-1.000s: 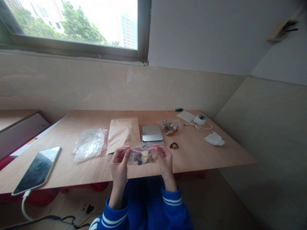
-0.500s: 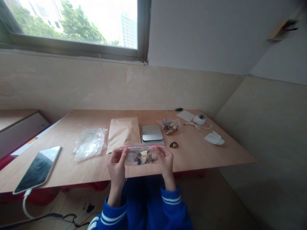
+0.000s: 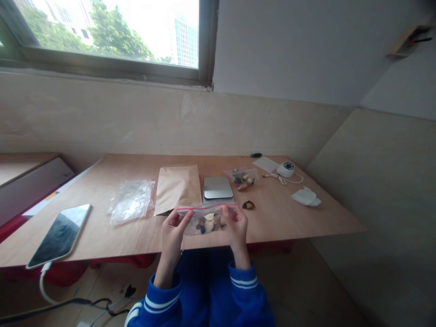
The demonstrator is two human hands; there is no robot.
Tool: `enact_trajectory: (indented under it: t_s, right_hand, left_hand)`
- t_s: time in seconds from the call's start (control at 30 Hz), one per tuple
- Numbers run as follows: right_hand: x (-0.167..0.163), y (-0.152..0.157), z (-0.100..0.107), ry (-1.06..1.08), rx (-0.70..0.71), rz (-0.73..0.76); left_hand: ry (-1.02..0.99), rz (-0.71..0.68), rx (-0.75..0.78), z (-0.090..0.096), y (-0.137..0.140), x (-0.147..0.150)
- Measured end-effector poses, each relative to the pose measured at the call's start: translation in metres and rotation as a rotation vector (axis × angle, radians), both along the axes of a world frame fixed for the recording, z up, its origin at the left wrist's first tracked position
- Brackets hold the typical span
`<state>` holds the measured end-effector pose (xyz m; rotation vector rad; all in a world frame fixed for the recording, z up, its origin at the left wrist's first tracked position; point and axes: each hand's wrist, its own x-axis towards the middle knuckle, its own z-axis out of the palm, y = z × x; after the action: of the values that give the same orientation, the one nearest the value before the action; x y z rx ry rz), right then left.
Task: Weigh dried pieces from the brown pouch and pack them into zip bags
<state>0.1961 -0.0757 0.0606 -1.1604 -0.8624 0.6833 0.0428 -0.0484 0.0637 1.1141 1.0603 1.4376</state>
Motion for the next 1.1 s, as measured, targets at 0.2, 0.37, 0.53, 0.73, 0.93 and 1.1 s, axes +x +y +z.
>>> enact_trajectory:
  t_s: [0.2,0.37,0.53,0.73,0.93,1.1]
  right_hand:
    - [0.005,0.002,-0.004,0.05,0.03,0.199]
    - [0.002,0.005,-0.011,0.088,-0.05,0.202]
    - [0.001,0.007,-0.014,0.058,-0.077,0.192]
    - [0.001,0.006,-0.011,0.024,-0.103,0.194]
    - [0.005,0.003,-0.008,-0.082,-0.076,0.139]
    - [0.007,0.001,-0.006,-0.128,-0.079,0.13]
  left_hand:
    - [-0.01,0.081,0.02,-0.001,0.001,-0.001]
    - [0.038,0.035,0.043,0.0,0.001,-0.004]
    - [0.072,0.019,0.043,0.0,0.0,-0.003]
    - [0.103,0.02,0.059,0.002,0.001,-0.006]
    - [0.157,-0.045,0.063,0.001,0.004,-0.011]
    - [0.21,-0.058,0.085,-0.001,0.007,-0.014]
